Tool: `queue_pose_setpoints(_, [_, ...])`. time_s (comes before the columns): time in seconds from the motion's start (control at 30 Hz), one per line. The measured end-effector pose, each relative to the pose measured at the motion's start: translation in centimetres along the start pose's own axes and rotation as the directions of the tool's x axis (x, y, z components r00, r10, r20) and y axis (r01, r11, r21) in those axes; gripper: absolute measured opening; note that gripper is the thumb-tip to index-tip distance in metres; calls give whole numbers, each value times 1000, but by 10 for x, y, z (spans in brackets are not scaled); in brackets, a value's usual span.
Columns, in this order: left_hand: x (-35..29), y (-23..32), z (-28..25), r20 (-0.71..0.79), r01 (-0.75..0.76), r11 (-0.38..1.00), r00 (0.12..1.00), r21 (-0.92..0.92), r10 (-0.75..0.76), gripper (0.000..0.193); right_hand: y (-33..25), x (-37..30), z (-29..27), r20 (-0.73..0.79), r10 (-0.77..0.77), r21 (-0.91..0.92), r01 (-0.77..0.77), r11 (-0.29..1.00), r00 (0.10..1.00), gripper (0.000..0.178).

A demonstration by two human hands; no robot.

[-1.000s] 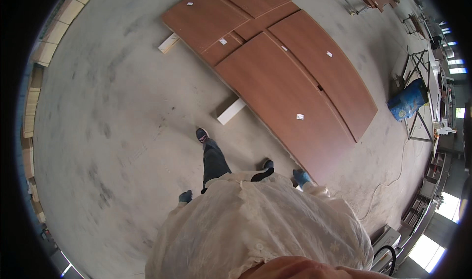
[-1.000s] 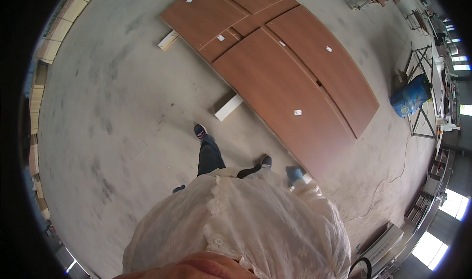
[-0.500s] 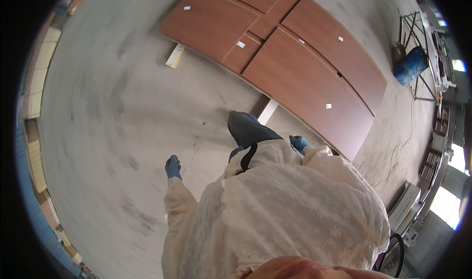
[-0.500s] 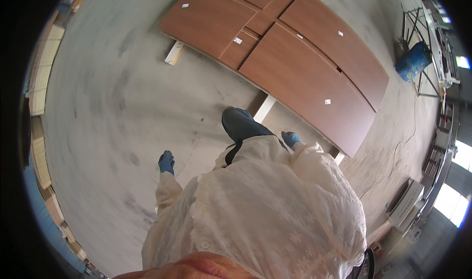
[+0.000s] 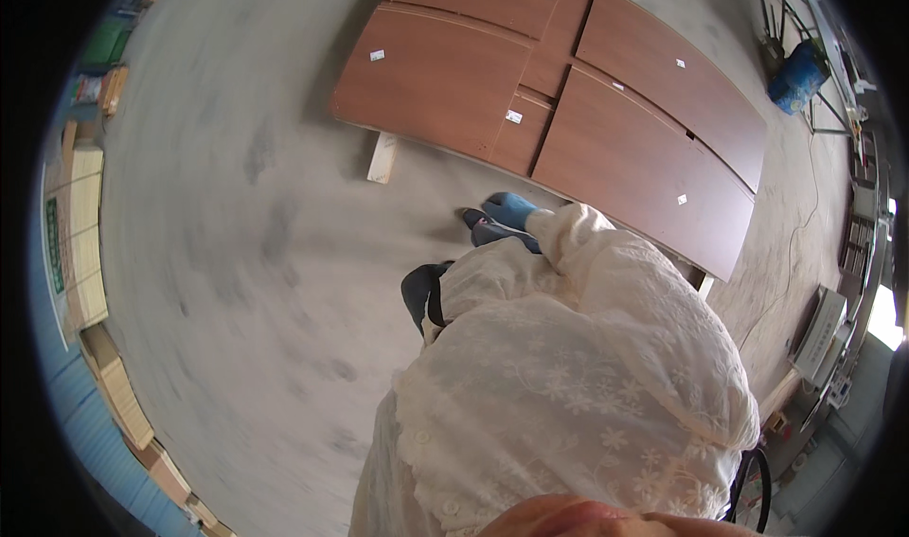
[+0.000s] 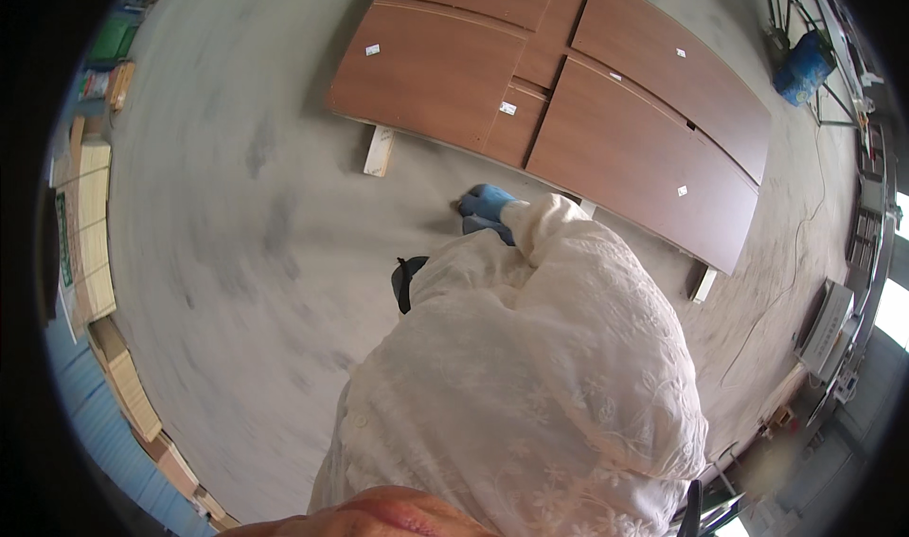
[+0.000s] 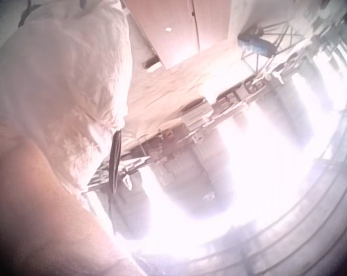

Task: The person lifts and moves large brown wooden panels, aligns them on the floor, and stacks them with other panels. The person kneels to adjust the panels and then stands to carry and place additional pieces.

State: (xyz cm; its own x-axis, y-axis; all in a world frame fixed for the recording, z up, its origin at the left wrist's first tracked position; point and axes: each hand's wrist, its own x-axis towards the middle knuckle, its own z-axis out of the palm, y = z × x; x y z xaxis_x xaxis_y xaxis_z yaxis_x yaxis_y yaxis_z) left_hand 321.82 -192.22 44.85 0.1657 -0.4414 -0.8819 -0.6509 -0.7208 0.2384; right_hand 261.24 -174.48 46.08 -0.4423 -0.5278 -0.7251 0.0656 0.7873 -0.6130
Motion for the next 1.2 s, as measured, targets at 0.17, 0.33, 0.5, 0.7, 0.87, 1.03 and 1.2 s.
queue_pose_setpoints(0.17, [54,105,-76,9,-16,999,1000,44,16,36,-117,73,40,-37,-25,110,29,993,999,52])
queue_pose_setpoints(0.33, [147,245,-168,25,-79,996,997,42,78,39,-111,129,91,-177,249,-46,-261,964,952,51])
queue_pose_setpoints(0.5, [236,440,-263,-16,-144,990,990,-10,143,42,-127,122,169,-285,606,41,-622,782,743,57])
queue_pose_setpoints(0.7, [300,761,-265,71,-375,923,922,-90,381,49,-222,155,246,-55,626,143,-614,776,778,55])
queue_pose_setpoints(0.87, [322,938,-222,303,-710,699,687,86,660,43,-303,264,255,-105,654,224,-623,750,749,60])
queue_pose_setpoints(1.03, [360,1020,-257,351,-329,943,890,56,290,31,-442,394,202,-124,615,319,-556,768,779,60])
queue_pose_setpoints(1.2, [392,1071,-304,177,-206,869,974,450,140,35,-610,481,115,-281,254,387,-133,912,926,55])
